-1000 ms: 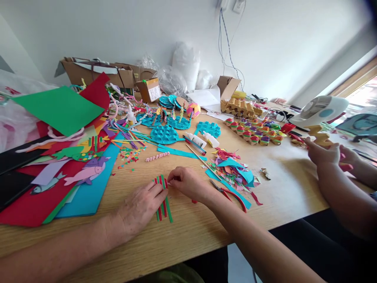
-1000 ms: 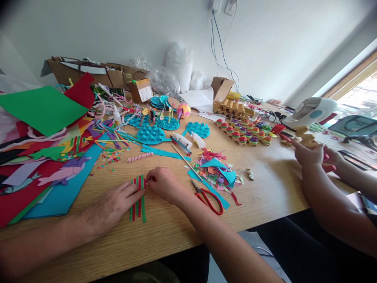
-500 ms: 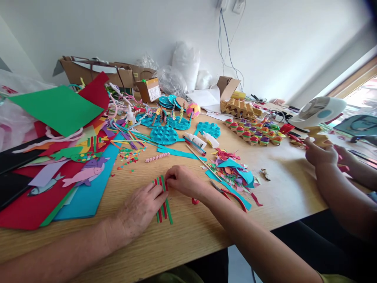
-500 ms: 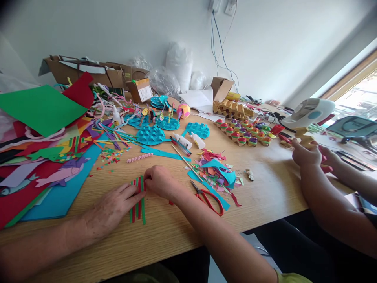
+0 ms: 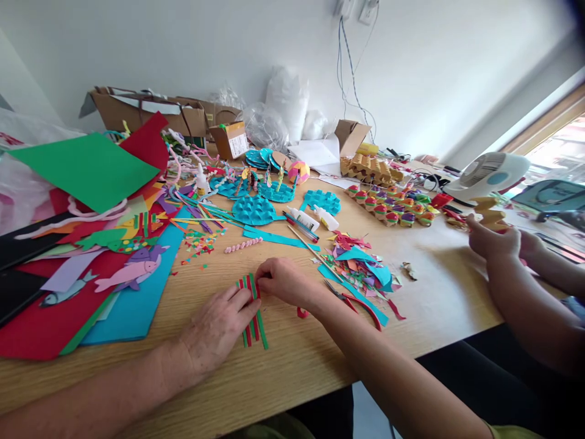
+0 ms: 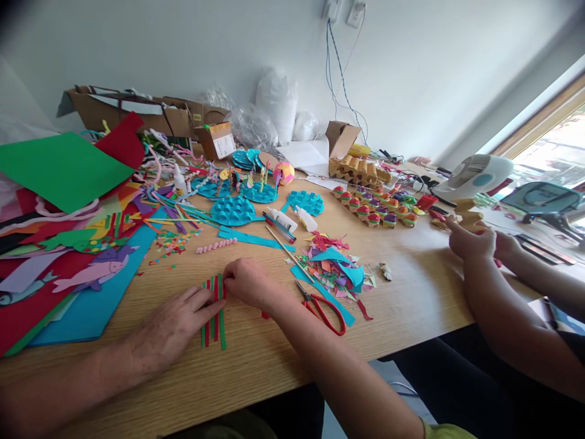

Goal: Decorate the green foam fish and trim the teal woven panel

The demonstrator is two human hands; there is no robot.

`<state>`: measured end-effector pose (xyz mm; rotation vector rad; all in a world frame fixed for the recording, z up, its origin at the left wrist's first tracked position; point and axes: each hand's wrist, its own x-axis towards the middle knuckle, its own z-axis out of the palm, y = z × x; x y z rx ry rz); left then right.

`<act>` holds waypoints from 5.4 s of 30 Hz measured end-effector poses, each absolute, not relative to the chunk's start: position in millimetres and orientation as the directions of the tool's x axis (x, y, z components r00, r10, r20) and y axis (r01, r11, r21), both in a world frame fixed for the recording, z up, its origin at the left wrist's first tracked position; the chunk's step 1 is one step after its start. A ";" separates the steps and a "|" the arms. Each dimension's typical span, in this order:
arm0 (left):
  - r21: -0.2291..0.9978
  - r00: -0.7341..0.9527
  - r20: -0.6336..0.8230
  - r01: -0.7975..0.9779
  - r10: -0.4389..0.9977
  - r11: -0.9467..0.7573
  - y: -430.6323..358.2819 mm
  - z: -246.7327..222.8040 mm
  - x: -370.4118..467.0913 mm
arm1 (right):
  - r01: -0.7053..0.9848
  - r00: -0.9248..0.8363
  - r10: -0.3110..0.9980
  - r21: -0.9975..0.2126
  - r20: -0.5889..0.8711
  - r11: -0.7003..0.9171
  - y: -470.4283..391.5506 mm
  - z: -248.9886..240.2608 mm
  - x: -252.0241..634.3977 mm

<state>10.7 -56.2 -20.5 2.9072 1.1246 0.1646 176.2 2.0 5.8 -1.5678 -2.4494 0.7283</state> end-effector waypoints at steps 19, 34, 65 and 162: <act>0.531 0.550 0.055 0.691 0.833 -0.491 -23.6 11.4 -30.1 | 0.828 -0.455 0.847 -0.482 -0.277 0.287 -10.5 22.6 176.6; 0.493 0.461 0.127 0.739 0.878 -0.459 -20.4 -10.7 -33.9 | 0.864 -0.337 0.939 -0.417 -0.065 0.281 7.5 31.2 182.5; 0.390 0.490 -0.001 0.803 0.872 -0.451 -36.1 -1.5 -17.0 | 0.855 -0.470 0.872 -0.316 -0.135 0.412 0.2 15.2 193.1; 0.853 0.249 0.024 0.500 0.968 -0.150 -15.4 -9.4 -30.3 | 0.609 -0.793 0.592 -0.215 -0.143 0.764 9.5 19.2 128.9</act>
